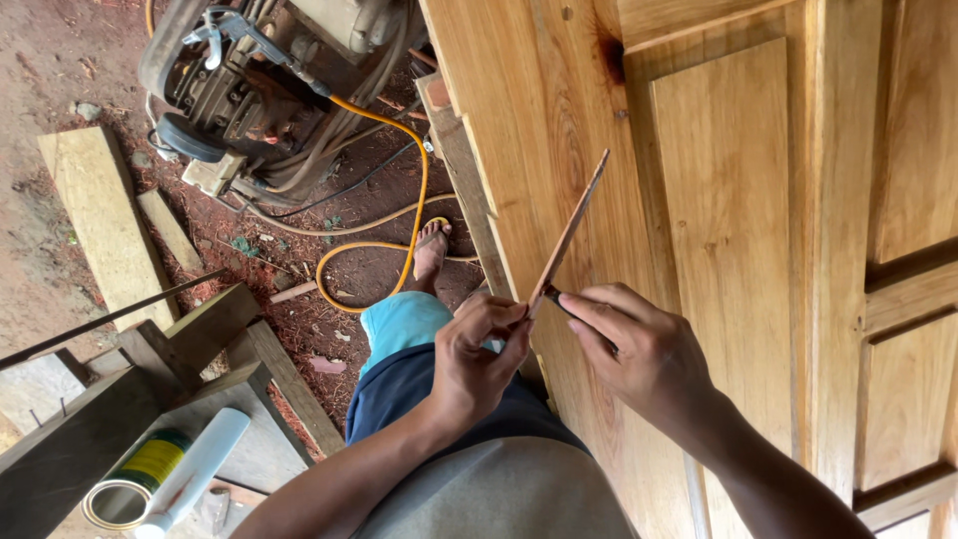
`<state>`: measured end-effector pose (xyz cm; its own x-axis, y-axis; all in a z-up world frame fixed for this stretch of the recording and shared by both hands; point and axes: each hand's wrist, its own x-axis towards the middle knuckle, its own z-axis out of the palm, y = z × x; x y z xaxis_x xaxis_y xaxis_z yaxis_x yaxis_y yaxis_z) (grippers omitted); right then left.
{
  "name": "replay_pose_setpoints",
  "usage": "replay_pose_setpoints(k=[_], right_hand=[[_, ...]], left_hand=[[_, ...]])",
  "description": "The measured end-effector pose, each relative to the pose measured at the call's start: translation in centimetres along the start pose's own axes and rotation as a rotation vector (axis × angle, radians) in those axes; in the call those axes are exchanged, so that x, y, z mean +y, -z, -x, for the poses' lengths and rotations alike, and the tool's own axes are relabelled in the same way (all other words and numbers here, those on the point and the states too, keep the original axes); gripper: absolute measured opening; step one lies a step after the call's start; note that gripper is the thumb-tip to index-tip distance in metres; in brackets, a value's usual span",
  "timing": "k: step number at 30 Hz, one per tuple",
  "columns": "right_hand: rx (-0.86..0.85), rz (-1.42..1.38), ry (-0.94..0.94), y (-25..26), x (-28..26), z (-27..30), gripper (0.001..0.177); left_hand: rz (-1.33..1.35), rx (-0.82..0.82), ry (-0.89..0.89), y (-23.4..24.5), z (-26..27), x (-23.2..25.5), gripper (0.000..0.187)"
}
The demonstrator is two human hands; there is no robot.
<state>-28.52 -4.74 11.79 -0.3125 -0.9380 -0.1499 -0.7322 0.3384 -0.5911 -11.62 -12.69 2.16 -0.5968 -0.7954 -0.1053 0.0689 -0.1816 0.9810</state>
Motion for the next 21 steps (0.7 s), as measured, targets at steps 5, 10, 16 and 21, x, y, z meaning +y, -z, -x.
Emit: replay_pose_setpoints(k=[5,10,16,21], right_hand=[[-0.111,-0.067,-0.065,1.4,2.9,1.1,0.018],[-0.134,-0.069,-0.075,2.8,9.8,1.1,0.019],[-0.193,0.065,0.033,1.7,10.3,0.1,0.019],[-0.231,0.159,0.089,1.6,10.2,-0.4,0.023]], left_hand=[[0.022,0.034,0.012,-0.1,0.0,0.5,0.014],[0.213,0.191,0.202,1.4,0.5,-2.6,0.018],[0.181,0.269,0.290,4.6,1.8,-5.8,0.017],[0.174,0.293,0.280,4.6,2.2,-5.5,0.021]])
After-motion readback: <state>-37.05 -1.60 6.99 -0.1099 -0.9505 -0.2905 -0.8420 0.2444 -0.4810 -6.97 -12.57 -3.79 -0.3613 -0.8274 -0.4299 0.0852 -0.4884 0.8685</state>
